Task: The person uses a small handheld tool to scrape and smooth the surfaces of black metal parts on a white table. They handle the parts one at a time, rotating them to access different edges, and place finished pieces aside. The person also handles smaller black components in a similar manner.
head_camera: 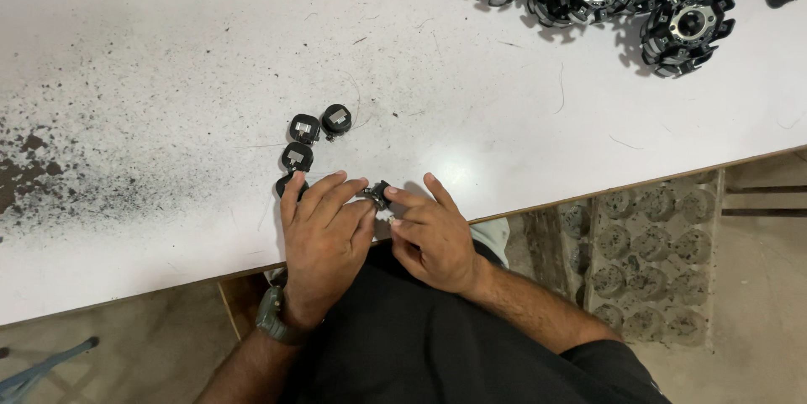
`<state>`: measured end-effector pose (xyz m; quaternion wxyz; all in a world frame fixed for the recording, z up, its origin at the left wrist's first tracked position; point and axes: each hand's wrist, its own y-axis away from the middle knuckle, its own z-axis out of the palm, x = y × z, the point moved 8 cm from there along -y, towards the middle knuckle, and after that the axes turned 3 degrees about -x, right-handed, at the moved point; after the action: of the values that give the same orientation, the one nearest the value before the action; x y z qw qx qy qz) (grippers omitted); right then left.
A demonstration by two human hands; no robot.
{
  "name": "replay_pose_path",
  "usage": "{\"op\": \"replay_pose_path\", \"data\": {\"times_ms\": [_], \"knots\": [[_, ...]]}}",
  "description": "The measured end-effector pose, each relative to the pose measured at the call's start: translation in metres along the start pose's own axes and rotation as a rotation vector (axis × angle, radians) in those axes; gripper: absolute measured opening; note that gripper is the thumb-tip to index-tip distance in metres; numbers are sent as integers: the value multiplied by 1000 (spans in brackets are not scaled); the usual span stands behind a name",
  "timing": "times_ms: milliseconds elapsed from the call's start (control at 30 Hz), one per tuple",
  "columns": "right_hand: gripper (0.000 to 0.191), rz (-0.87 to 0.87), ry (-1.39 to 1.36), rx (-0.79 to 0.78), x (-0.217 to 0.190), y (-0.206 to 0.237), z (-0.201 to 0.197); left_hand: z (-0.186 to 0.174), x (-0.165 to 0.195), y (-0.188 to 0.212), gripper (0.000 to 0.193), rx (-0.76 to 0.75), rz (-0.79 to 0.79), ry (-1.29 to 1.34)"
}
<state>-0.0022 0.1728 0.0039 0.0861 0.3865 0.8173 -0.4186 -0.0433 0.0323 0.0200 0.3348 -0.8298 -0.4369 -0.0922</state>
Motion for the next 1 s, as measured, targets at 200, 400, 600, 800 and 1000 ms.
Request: {"op": "replay_pose_path", "data": {"times_ms": [200,400,600,800,1000], "knots": [[34,26,60,-11,1,0,4,2,-5,3,8,-11,-2,31],[29,50,95,-44,-1,-8,4,4,-4,4,11,-30,-1,33],[35,74,59,-32,-3,-15,-13,-17,1,-9,33,23,25,-83],[45,273,192,-90,15,-28,-18,-1,-7,-29,40,-246,56,15],[34,285,186,-159,20,-29,-16,-4,-13,-33,6,-262,-29,63]]}}
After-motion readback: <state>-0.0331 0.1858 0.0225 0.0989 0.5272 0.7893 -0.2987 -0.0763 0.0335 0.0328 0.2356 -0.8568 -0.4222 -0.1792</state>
